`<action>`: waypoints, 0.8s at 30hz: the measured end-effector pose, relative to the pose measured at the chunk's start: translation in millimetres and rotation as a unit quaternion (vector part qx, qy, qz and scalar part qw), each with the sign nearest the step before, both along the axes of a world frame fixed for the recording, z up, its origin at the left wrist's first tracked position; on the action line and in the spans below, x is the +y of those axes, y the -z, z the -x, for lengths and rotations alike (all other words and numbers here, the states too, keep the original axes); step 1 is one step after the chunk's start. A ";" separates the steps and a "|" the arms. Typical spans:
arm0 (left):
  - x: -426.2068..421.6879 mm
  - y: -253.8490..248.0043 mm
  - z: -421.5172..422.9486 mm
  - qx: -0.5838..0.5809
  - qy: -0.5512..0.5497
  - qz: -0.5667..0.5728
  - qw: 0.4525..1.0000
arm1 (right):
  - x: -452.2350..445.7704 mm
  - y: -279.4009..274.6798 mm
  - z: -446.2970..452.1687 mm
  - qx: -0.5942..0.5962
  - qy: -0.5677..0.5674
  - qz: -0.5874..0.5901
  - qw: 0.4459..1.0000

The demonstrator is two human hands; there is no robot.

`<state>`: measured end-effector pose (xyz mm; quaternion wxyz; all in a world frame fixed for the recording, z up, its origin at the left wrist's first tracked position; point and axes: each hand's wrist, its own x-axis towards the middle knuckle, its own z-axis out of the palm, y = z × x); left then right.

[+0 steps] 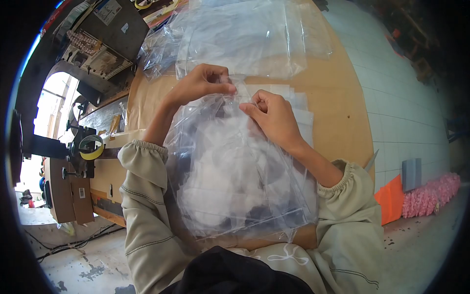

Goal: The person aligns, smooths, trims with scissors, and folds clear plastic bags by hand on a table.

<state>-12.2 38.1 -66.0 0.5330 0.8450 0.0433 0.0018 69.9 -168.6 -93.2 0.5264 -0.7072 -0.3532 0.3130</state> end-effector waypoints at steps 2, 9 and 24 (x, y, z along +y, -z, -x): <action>-0.8 3.5 0.8 -0.025 -0.027 0.101 0.994 | -1.0 -1.6 5.5 -0.035 0.025 0.008 0.999; -16.1 -13.5 5.6 -0.057 -0.069 0.051 0.995 | -0.6 -2.9 7.5 -0.185 0.055 -0.029 0.981; -117.0 20.3 74.4 -0.127 -0.107 -0.525 0.835 | -91.6 -22.0 7.9 -0.516 0.082 0.273 0.808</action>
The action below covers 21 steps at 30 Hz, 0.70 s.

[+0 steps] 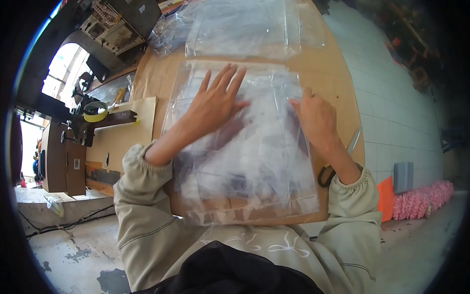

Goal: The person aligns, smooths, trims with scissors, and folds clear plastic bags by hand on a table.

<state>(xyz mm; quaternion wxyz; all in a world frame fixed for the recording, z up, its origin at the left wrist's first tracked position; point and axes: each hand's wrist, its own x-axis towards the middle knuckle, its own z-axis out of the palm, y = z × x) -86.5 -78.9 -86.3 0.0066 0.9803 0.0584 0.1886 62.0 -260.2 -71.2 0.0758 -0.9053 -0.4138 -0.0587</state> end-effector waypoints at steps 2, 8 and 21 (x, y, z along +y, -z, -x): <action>-21.4 9.4 25.5 -0.001 -0.025 -0.010 1.000 | 1.3 -4.8 5.3 -0.027 -0.027 -0.033 0.999; -30.3 23.4 41.8 0.046 -0.118 0.023 0.992 | 31.7 34.4 8.8 -0.094 -0.245 -0.110 0.959; -16.3 19.1 57.7 0.089 -0.197 0.095 0.972 | 28.4 47.7 0.7 -0.106 -0.147 0.001 0.983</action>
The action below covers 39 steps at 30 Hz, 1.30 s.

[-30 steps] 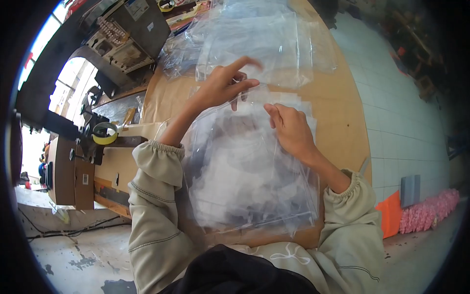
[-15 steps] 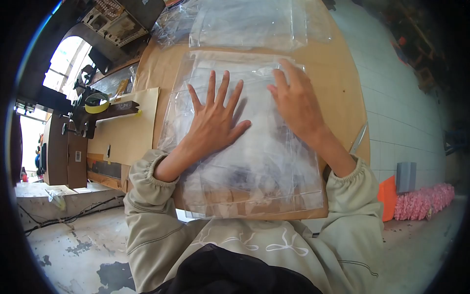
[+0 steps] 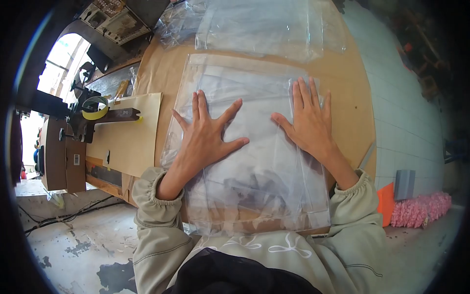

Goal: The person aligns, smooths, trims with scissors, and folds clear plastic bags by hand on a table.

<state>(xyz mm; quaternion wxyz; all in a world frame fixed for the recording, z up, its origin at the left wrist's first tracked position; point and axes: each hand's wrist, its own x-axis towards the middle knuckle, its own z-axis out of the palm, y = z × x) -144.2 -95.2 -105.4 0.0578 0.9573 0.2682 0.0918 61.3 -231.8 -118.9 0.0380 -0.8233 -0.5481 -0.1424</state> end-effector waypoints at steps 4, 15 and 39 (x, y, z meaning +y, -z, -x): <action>10.1 -11.8 -1.6 -0.014 -0.007 -0.043 0.999 | 33.5 -36.7 -26.5 0.248 0.063 -0.026 0.966; 93.3 -11.6 -4.7 -0.197 -0.037 0.164 0.966 | 40.8 -1.0 -58.0 0.547 -0.040 -0.251 0.797; 32.6 -5.8 -17.1 -0.133 0.015 -0.122 0.983 | 44.6 -28.0 -19.4 0.064 -0.138 -0.208 0.966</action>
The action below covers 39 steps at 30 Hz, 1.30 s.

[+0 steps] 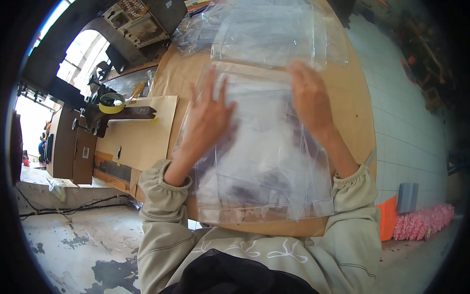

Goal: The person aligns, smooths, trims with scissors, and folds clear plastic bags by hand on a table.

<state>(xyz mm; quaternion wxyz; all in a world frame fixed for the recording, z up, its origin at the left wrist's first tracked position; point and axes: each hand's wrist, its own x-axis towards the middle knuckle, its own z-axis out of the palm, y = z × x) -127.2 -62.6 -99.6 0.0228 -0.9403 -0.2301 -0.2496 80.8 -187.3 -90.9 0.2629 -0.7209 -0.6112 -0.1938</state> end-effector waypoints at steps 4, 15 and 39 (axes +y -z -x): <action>-10.2 28.3 -1.7 0.091 0.032 0.056 0.994 | -13.0 36.0 16.3 -0.009 0.014 0.145 0.989; -2.3 22.2 4.4 0.110 -0.026 0.135 0.984 | -17.7 25.0 17.1 0.050 0.104 0.229 0.966; -59.2 1.6 128.1 -0.153 0.011 0.601 0.784 | -162.1 -29.5 58.9 0.111 0.129 0.226 0.959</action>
